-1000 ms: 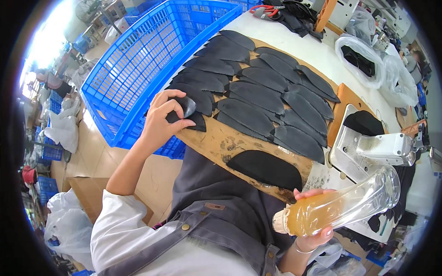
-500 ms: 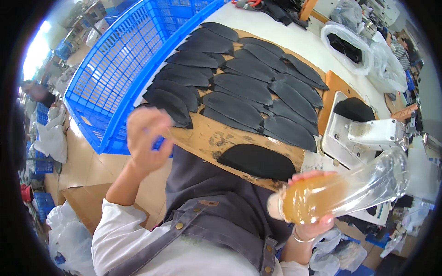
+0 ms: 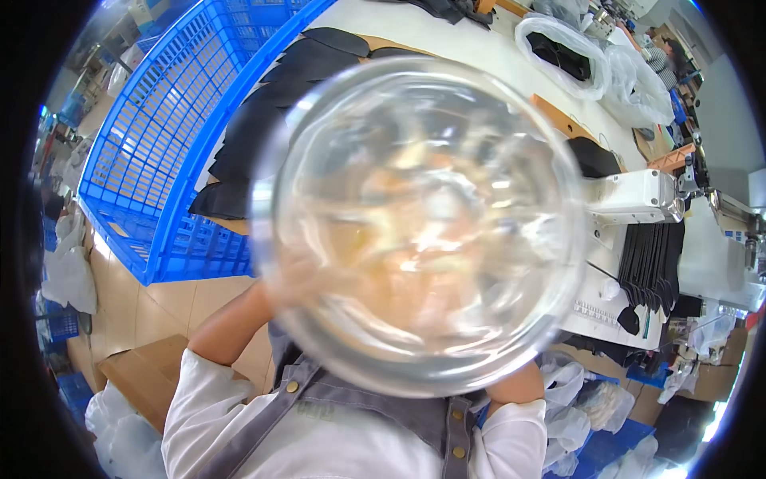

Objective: The recorder applies glue to shoe components using a squeeze bottle and arranges them on a surface.

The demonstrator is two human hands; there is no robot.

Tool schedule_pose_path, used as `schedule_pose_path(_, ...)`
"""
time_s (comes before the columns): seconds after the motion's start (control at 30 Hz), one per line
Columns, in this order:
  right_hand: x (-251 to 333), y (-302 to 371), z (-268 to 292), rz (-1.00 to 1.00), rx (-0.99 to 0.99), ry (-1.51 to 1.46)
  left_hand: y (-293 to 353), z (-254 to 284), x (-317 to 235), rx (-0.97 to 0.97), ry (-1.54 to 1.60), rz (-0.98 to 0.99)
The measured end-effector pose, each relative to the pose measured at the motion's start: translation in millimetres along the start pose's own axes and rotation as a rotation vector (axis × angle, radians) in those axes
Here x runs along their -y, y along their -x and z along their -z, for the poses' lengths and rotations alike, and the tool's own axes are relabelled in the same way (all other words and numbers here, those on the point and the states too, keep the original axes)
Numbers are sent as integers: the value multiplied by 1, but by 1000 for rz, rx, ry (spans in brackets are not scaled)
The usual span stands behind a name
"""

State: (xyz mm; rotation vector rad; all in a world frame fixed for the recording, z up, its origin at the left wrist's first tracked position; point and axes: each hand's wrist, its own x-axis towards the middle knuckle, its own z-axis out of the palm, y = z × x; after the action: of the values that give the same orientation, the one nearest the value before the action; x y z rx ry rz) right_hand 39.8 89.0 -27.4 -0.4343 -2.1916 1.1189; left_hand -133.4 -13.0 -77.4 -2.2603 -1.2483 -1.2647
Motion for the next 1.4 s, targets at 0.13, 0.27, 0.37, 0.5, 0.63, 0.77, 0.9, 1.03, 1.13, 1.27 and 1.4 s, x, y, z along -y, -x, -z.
schedule_pose_path(0.13, 37, 0, 0, 142, 34, 784, -7, 4, -1, -25, -16, 27)
schedule_pose_path(0.27, 1, 23, 19, -44, -262, 107, -6, -2, 0, 37, -13, 40)
schedule_pose_path(0.37, 12, 46, 53, -239, -319, 192, -4, -4, 1, 21, -14, 49)
schedule_pose_path(0.5, 17, 84, 87, -282, -553, 417, -5, -4, 3, -10, 21, 50)
schedule_pose_path(0.63, 26, 61, 70, -70, -650, 132, -3, -5, 1, -2, 50, 78)
schedule_pose_path(0.77, 8, 31, 13, 35, -392, -103, -5, 2, 1, 5, 50, 83)
schedule_pose_path(0.9, -62, 62, -27, -214, -147, -523, -6, 0, -2, 6, 78, 80)
schedule_pose_path(1.03, -7, 52, 22, -107, -36, 272, 5, 0, -4, 73, 24, 119)
schedule_pose_path(1.13, -2, 70, 60, -174, -191, 421, -11, -1, -6, 101, -14, 118)
schedule_pose_path(1.27, 7, 99, 103, -393, -621, 378, -20, 3, -7, 138, 15, 173)
schedule_pose_path(1.4, 3, 117, 121, -181, -848, 286, -45, 9, -14, 281, 38, 275)
